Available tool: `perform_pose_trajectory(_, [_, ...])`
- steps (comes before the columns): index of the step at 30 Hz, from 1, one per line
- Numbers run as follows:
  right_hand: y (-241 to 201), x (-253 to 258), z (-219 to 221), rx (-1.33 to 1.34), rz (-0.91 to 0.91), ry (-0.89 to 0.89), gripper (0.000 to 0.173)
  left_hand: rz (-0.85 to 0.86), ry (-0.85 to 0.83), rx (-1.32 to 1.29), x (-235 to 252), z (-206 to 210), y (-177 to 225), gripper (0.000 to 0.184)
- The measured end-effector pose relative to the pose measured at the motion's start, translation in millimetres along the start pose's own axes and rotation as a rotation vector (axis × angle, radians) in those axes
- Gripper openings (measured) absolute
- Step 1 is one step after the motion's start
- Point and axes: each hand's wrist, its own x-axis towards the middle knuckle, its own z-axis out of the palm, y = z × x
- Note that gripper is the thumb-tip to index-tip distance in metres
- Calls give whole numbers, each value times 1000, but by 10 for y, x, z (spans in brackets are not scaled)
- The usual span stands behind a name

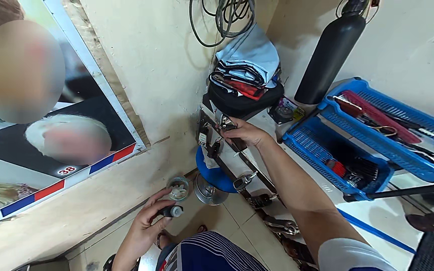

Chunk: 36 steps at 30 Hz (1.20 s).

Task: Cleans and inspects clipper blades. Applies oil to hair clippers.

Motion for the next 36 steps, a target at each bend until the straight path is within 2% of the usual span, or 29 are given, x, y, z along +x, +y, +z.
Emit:
perform_pose_trajectory(7, [117,119,94,-205,112,-101,56,-7,110,-21,-198,-97,62,34])
perform_pose_trajectory(10, [195,180,291,-339,102,-147,54,-1,114,-19,-192,-120,106,35])
perform_pose_trajectory(12, [230,208,555,-636,88,-209,47,-2,99,-27,-162,-116,124,35])
perform_pose_trajectory(14, [388,205,841,-1067,124,-302,44,5,81,-38,-107,-95,128,34])
perform_pose_trajectory(16, [612,139,1052,-1359,305,-406,36,24,57,-56,-41,-77,115,35])
perform_pose_trajectory(18, [822,80,1223,-1440,607,-404,24,19,35,-77,-4,-70,99,35])
perform_pose_trajectory(20, [955,61,1303,-1480,822,-323,30,14,2,-88,23,-84,66,36])
perform_pose_trajectory(25, [1040,171,1349,-1756,960,-393,37,2,-53,-135,40,-140,8,35])
perform_pose_trajectory(29, [1099,259,1342,-1863,1029,-398,39,-4,-87,-145,58,-339,-2,35])
perform_pose_trajectory(31, [1091,206,1396,-1745,1007,-311,42,-9,-99,-140,71,-481,-10,35])
perform_pose_trajectory(34, [976,104,1723,-1516,1008,-246,48,-26,-103,-125,80,-730,-10,35])
perform_pose_trajectory(36, [967,-36,1905,-1455,1059,-261,44,-32,-112,-127,80,-916,-13,35])
